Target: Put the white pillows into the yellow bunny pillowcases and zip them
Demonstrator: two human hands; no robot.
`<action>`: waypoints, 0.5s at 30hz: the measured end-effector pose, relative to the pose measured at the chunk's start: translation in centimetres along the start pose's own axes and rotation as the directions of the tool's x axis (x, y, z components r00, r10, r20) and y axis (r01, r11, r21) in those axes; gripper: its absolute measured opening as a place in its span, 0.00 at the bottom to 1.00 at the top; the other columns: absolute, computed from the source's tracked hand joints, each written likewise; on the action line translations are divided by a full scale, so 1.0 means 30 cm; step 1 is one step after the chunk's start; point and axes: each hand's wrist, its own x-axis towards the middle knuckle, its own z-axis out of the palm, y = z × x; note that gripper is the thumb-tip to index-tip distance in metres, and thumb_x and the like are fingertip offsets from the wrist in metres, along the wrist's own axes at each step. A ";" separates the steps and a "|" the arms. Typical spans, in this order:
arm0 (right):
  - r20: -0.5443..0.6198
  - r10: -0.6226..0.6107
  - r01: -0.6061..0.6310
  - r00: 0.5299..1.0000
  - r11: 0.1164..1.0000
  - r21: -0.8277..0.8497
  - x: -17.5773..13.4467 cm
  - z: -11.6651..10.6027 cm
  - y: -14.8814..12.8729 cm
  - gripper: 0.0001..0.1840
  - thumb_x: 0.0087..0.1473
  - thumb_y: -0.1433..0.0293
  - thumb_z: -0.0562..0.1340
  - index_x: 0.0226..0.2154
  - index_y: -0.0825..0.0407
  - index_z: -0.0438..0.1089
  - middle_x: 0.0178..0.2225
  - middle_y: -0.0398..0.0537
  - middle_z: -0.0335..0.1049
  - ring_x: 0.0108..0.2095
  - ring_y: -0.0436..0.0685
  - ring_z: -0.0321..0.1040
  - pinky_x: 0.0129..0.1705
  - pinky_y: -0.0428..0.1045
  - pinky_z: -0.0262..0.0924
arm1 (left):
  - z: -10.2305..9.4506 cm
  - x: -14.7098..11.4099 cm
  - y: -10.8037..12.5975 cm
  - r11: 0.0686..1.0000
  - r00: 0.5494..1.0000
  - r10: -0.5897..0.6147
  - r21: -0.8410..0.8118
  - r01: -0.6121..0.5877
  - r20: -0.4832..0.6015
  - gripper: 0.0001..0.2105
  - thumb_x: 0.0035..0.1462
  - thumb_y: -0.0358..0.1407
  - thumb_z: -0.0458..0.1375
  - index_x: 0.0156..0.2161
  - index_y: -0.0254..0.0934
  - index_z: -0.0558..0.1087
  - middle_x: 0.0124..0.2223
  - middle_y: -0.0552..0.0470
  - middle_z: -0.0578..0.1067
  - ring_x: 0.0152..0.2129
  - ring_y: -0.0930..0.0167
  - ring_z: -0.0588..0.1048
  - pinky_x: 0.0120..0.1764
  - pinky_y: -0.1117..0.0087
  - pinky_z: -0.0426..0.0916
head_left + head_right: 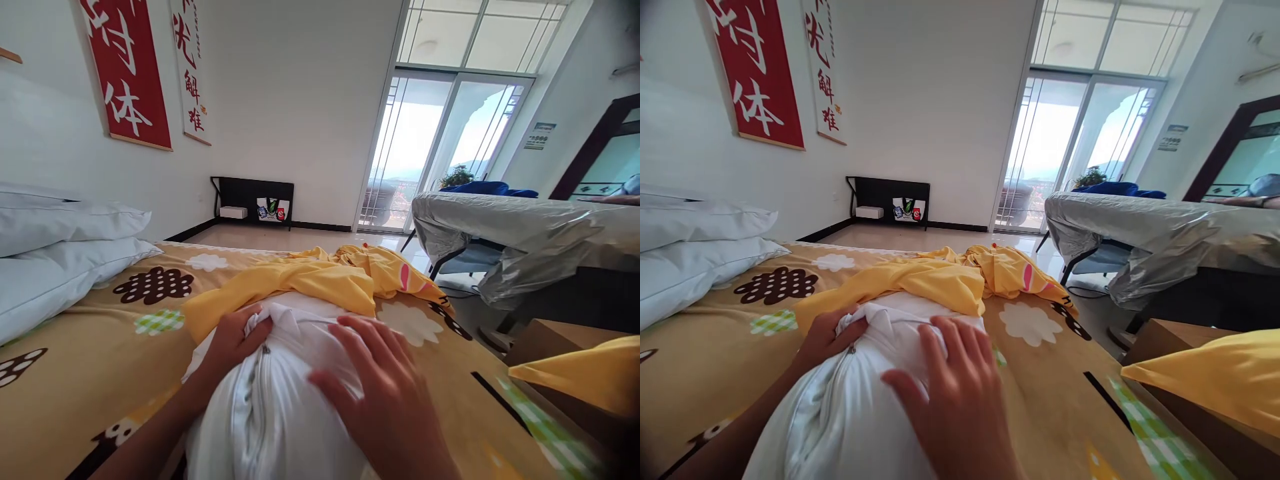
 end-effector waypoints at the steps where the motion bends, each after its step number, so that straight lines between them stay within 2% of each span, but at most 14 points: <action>1: -0.039 -0.096 0.095 0.995 0.995 -0.020 -0.023 0.010 -0.045 0.26 0.57 0.51 0.58 0.48 0.52 0.70 0.47 0.57 0.73 0.47 0.65 0.70 0.45 0.58 0.66 | -0.003 0.017 -0.024 1.000 1.000 0.013 0.026 -0.013 -0.023 0.16 0.51 0.49 0.53 0.22 0.38 0.65 0.18 0.57 0.64 0.18 0.73 0.61 0.25 0.72 0.57; 3: -0.054 -0.174 0.168 0.983 0.981 -0.098 -0.070 0.057 -0.140 0.27 0.57 0.55 0.59 0.55 0.52 0.66 0.51 0.59 0.71 0.50 0.68 0.69 0.46 0.61 0.67 | 0.002 0.042 -0.059 0.999 1.000 0.014 0.037 -0.015 0.013 0.15 0.51 0.48 0.52 0.23 0.38 0.67 0.21 0.54 0.67 0.21 0.71 0.65 0.28 0.71 0.59; 6: -0.075 -0.132 0.109 0.988 0.963 -0.248 -0.117 0.151 -0.250 0.29 0.57 0.60 0.59 0.59 0.51 0.62 0.53 0.62 0.69 0.53 0.76 0.66 0.47 0.68 0.66 | 0.028 0.054 -0.080 1.000 0.988 -0.008 -0.029 0.012 0.154 0.15 0.53 0.46 0.50 0.25 0.37 0.68 0.26 0.52 0.71 0.26 0.69 0.68 0.31 0.70 0.61; 8: -0.074 -0.139 0.114 0.987 0.955 -0.275 -0.127 0.187 -0.280 0.28 0.57 0.61 0.59 0.60 0.50 0.62 0.51 0.63 0.70 0.52 0.76 0.66 0.47 0.69 0.66 | 0.041 0.051 -0.081 0.996 0.976 -0.025 -0.078 0.043 0.214 0.15 0.53 0.46 0.49 0.25 0.37 0.67 0.25 0.53 0.70 0.25 0.70 0.66 0.30 0.71 0.60; 12: -0.090 -0.160 0.127 0.983 0.948 -0.292 -0.122 0.181 -0.284 0.24 0.57 0.69 0.59 0.57 0.45 0.65 0.45 0.58 0.74 0.48 0.72 0.71 0.43 0.66 0.70 | 0.045 0.043 -0.080 0.992 0.963 -0.017 -0.115 0.050 0.268 0.17 0.53 0.48 0.48 0.22 0.38 0.60 0.22 0.56 0.62 0.22 0.73 0.59 0.27 0.72 0.55; 15: -0.109 -0.139 0.105 0.984 0.956 -0.273 -0.122 0.158 -0.292 0.22 0.55 0.73 0.61 0.53 0.45 0.68 0.44 0.55 0.75 0.48 0.71 0.72 0.43 0.65 0.72 | 0.043 0.042 -0.083 0.993 0.962 -0.006 -0.109 0.037 0.275 0.16 0.54 0.48 0.47 0.23 0.38 0.59 0.22 0.56 0.61 0.23 0.73 0.59 0.28 0.72 0.53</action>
